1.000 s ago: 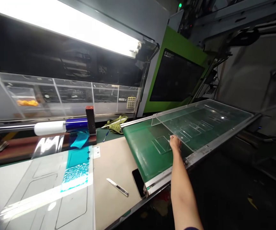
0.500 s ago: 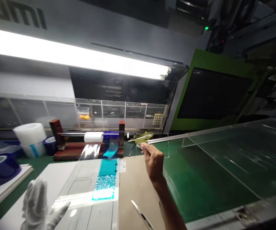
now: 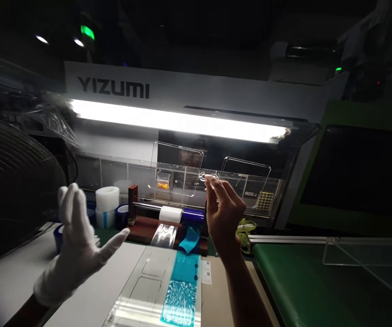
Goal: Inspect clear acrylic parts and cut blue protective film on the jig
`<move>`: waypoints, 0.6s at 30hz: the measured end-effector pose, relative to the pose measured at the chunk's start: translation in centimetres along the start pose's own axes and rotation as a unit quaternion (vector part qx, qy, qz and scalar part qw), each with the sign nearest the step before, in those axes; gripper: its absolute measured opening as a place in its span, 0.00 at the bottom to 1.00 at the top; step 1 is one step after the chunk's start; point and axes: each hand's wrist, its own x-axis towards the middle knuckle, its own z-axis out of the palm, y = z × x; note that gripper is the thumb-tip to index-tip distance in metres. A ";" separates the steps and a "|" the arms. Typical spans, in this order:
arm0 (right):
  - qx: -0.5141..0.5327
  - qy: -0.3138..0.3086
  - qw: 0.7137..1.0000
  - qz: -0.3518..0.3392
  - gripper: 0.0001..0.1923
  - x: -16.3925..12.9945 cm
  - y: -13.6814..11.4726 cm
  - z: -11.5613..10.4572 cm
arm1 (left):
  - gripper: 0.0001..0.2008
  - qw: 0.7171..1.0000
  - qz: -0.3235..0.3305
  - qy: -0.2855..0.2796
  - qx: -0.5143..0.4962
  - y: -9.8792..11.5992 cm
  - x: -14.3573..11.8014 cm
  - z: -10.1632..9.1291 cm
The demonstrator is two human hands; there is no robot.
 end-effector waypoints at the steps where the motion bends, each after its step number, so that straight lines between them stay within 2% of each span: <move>1: 0.002 0.001 1.000 -0.002 0.08 0.2 -0.3 0.2 | 0.54 1.000 0.006 0.009 0.007 -0.1 0.7 0.0; 4: 0.011 -0.002 1.000 0.001 0.08 0.4 -0.9 0.6 | 0.57 1.000 0.005 0.015 0.024 -0.3 2.5 0.2; 10: 0.013 0.000 1.000 0.008 0.08 0.3 -1.2 0.6 | 0.56 0.999 0.012 0.008 0.031 0.1 4.6 0.5; 14: -0.011 -0.017 1.000 -0.020 0.08 0.0 -1.2 0.3 | 0.59 0.997 0.052 0.005 0.054 0.7 5.8 1.2; 18: -0.034 -0.028 0.998 -0.046 0.07 -0.2 -1.7 0.2 | 0.57 0.993 0.091 -0.019 0.071 1.5 7.4 2.2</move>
